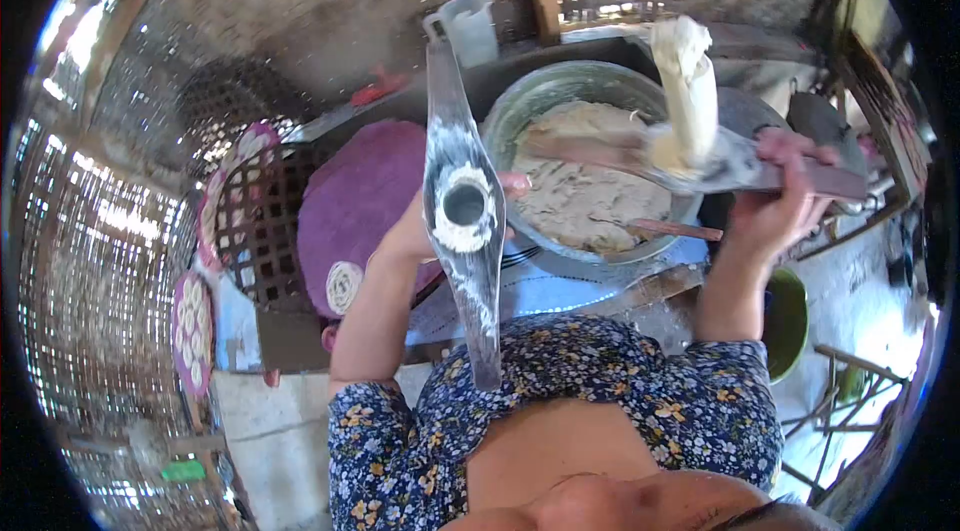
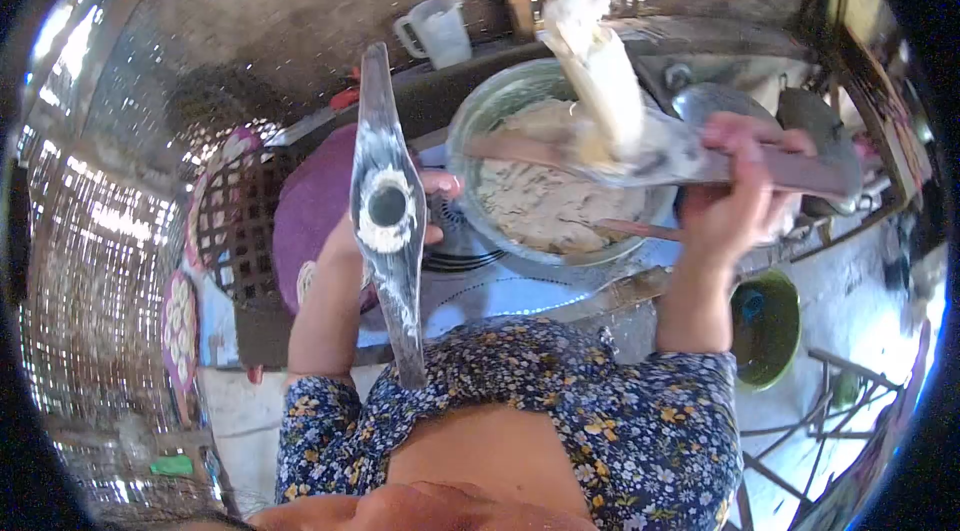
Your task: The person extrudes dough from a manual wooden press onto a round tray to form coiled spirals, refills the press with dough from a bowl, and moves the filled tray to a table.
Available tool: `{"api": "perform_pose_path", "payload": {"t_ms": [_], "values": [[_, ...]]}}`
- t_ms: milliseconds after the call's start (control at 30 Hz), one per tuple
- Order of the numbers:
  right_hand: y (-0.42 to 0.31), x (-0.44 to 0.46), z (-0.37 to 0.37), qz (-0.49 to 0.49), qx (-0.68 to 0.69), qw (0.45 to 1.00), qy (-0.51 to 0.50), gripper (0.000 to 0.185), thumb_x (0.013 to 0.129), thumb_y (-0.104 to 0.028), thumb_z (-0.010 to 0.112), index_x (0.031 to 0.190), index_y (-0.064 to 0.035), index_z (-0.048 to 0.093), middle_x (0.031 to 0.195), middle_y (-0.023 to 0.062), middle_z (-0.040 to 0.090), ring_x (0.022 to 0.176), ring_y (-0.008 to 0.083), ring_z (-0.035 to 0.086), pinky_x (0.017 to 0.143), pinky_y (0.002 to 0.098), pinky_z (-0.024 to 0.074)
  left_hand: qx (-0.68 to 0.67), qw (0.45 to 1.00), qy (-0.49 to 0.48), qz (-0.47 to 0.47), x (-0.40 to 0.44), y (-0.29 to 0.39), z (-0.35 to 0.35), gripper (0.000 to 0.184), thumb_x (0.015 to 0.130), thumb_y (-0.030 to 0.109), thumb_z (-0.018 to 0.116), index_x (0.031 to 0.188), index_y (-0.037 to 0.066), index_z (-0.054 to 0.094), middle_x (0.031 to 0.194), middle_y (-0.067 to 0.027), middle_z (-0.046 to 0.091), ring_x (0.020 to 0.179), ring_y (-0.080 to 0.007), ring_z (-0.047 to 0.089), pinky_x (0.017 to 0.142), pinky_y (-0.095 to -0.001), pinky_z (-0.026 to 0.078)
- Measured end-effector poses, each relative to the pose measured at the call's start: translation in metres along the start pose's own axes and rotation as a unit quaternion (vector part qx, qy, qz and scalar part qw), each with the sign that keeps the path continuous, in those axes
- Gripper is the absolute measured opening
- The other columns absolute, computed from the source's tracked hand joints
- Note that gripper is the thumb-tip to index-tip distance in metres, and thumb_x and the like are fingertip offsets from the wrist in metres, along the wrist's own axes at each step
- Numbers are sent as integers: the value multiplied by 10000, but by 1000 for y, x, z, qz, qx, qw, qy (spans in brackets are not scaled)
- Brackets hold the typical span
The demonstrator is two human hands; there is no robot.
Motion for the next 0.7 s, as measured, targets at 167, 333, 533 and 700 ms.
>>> {"api": "perform_pose_path", "payload": {"t_ms": [167, 333, 533, 700], "values": [[44, -74, 15, 289, 153, 945, -18, 244, 873, -78, 464, 1101, -70, 378, 967, 98, 556, 897, 231, 574, 775, 350, 466, -183, 935, 184, 242, 21, 19, 23, 483, 696, 150, 709, 1143, 170, 529, 1261, -116, 423, 1171, -333, 423, 959, -476, 365], [110, -98, -59, 47, -594, 608, -525, 345, 771, -309, 601, 958, -19, 609, 977, 190, 587, 942, 288, 569, 849, 408, 421, -78, 922, 282, 254, -11, 26, -21, 429, 770, 235, 644, 1168, 186, 492, 1121, -90, 446, 1131, -383, 439, 951, -530, 354], [111, -79, -85, 191, -677, 289, -650, 242, 736, -309, 590, 797, -86, 662, 810, 99, 639, 761, 287, 620, 655, 405, 481, -6, 932, 300, 206, -44, 52, -14, 591, 778, 283, 664, 1206, 67, 319, 1036, -98, 385, 1016, -347, 504, 854, -447, 466], [127, -32, -96, 134, -671, 362, -633, 220, 745, -263, 585, 819, -62, 630, 745, 112, 636, 754, 276, 631, 598, 405, 487, 89, 932, 319, 144, -80, 59, -16, 522, 766, 315, 669, 1124, 17, 434, 1028, -128, 422, 921, -351, 560, 763, -465, 521]]}}
Point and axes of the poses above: each hand's wrist, its own x-axis towards the middle knuckle, its own z-axis out of the palm, y = z × x, the point moved 2 cm from there along x, towards the middle knuckle
